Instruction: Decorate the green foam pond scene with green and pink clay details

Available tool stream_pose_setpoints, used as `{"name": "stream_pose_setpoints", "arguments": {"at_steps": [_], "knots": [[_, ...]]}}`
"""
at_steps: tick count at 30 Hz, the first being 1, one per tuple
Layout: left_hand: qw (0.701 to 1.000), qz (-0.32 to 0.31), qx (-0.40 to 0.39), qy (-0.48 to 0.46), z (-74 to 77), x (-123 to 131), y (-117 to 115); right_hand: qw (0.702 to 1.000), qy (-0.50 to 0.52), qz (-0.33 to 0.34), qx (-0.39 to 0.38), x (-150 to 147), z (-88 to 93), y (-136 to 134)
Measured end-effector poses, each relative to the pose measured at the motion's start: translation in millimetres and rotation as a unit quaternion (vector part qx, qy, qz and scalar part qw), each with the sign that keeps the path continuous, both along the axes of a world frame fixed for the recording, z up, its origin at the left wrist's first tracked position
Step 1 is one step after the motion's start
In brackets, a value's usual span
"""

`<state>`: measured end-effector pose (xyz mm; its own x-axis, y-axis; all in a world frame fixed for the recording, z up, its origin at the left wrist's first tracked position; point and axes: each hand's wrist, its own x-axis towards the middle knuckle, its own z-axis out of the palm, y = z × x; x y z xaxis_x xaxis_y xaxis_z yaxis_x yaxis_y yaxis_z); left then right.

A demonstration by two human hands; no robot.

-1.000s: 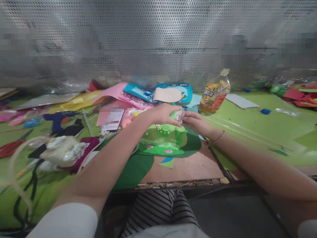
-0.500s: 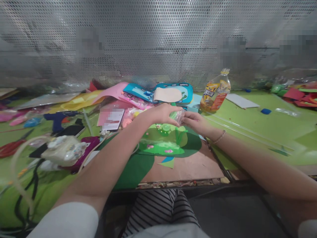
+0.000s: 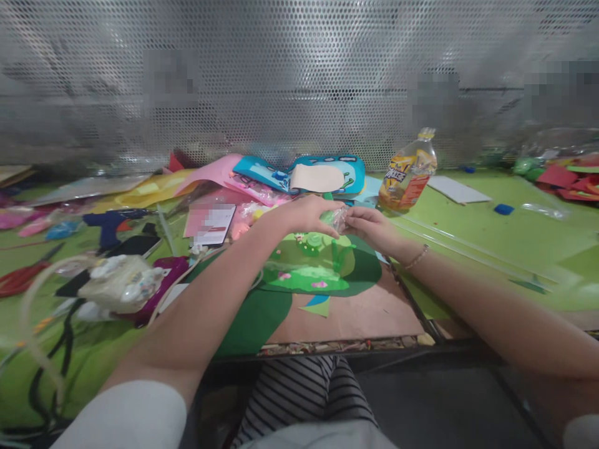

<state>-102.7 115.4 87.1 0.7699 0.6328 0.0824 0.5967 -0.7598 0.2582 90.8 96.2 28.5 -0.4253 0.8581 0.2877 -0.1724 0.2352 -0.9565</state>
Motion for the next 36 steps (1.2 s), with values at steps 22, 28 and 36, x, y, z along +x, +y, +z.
{"name": "stream_pose_setpoints", "arguments": {"at_steps": [22, 28, 36], "knots": [[1.000, -0.014, 0.009, 0.012, -0.5, 2, -3, 0.997, -0.068, -0.028, 0.030, 0, 1.0, -1], [0.999, -0.034, 0.030, 0.022, -0.1, 7, -6, 0.997, -0.054, -0.037, 0.029, -1, 0.7, 1], [1.000, -0.019, 0.020, 0.013, -0.8, 7, -8, 0.991, -0.086, -0.090, 0.056, -3, 7.4, -5]]}}
